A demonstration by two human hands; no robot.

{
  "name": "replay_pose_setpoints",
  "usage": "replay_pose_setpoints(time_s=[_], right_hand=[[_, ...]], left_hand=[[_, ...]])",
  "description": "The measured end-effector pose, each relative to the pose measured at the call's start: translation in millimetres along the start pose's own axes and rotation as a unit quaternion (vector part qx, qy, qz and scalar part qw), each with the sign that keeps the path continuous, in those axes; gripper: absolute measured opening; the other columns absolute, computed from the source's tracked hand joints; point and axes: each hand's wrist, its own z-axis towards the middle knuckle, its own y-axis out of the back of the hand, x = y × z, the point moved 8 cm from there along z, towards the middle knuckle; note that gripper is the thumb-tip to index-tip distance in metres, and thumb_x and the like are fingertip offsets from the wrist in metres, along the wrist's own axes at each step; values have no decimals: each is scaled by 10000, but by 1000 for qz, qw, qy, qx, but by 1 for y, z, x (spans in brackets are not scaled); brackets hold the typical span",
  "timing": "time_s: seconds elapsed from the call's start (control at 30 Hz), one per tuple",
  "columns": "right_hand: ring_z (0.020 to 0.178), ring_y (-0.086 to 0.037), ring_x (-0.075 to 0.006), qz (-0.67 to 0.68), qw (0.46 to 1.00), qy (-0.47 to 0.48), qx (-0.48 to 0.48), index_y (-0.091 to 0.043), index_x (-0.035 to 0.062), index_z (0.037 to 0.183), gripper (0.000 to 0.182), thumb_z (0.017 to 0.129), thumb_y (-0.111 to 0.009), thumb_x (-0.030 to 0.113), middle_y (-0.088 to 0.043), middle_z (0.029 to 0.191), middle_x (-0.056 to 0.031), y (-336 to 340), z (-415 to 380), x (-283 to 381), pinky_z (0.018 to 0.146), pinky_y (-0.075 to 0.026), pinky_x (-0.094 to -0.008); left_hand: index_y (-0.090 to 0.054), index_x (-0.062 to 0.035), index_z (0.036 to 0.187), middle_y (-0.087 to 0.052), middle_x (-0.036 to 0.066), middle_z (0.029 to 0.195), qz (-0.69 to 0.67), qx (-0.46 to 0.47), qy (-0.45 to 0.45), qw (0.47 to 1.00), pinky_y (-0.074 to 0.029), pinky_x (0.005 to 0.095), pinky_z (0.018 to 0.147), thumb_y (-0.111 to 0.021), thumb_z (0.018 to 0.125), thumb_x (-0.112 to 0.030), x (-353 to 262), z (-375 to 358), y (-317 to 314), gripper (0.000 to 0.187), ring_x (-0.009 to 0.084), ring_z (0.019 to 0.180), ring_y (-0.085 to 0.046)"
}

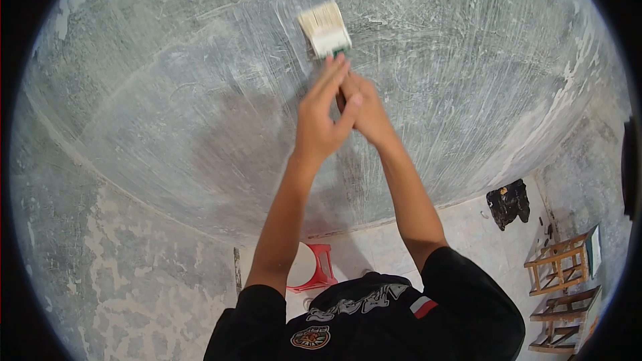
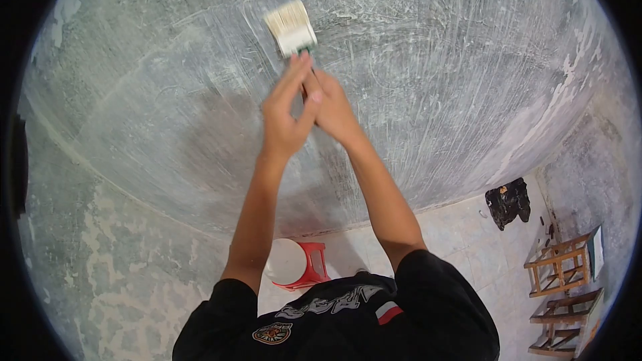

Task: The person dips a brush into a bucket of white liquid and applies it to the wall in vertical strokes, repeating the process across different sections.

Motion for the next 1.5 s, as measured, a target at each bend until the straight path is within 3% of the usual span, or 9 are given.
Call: replay_pose_setpoints(time_s=[0.1,0.27,0.67,0.8,0.9,0.97,1.2,1.4,1.5], right_hand=[[729,-429,-78,12,998,-55,-6,-568,45,894,392,1089,-456,365,-489,762,37,11,-44,-93,639,-382,-270],[647,-416,-45,5,992,-104,-68,-618,41,1002,364,1085,-463,359,-510,735,53,25,-127,-207,553,-347,-247],[750,-569,-143,-39,972,-217,-79,-656,-12,1030,387,1087,-438,302,-629,793,-66,53,-251,-357,677,-468,-339],[779,-604,-168,-44,966,-239,-92,-660,-19,1060,425,1092,-412,325,-654,810,-82,51,-265,-354,722,-481,-350],[700,-613,-178,-60,952,-278,-112,-668,-15,1064,440,1076,-425,351,-655,792,-86,50,-278,-354,624,-491,-339],[591,-588,-168,-16,868,-485,-102,-679,10,1047,413,1044,-472,367,-643,762,-78,48,-308,-368,471,-444,-317],[538,-562,-150,65,861,-499,-73,-659,-11,957,408,1026,-506,360,-625,733,-72,37,-294,-351,403,-386,-301],[528,-488,-87,107,909,-387,-108,-625,2,936,352,1040,-504,315,-563,715,-19,13,-197,-230,395,-326,-266],[629,-552,-120,6,954,-292,-65,-621,-16,879,416,1057,-499,339,-616,768,-50,10,-154,-171,536,-434,-309]], left_hand=[[-576,52,1379,-535,247,1468,14,37,61,997,-427,455,1132,-612,967,-199,36,-75,-33,485,390,1431,-445],[-591,47,1369,-553,226,1461,0,69,130,989,-406,449,1147,-573,958,-163,62,-183,-71,463,394,1421,-461],[-603,38,1353,-570,219,1439,-12,143,212,967,-409,434,1146,-533,962,-167,93,-323,-131,447,381,1391,-498],[-610,24,1347,-577,210,1437,-31,151,257,954,-395,425,1153,-518,988,-162,97,-344,-139,414,376,1391,-498],[-592,35,1361,-568,228,1436,-48,175,310,933,-405,420,1148,-527,1008,-195,104,-372,-145,427,374,1391,-496],[-599,39,1350,-577,233,1423,-75,183,351,915,-403,417,1147,-521,1021,-210,115,-405,-154,420,375,1384,-504],[-622,54,1312,-615,254,1369,-154,124,481,854,-406,406,1131,-509,1046,-230,106,-389,-142,405,372,1354,-539],[-621,56,1316,-618,263,1360,-102,14,322,941,-430,437,1103,-546,1020,-195,75,-261,-87,396,388,1360,-531],[-597,79,1338,-580,274,1405,-87,8,243,966,-419,462,1120,-545,1015,-233,48,-194,-59,452,416,1400,-480]])
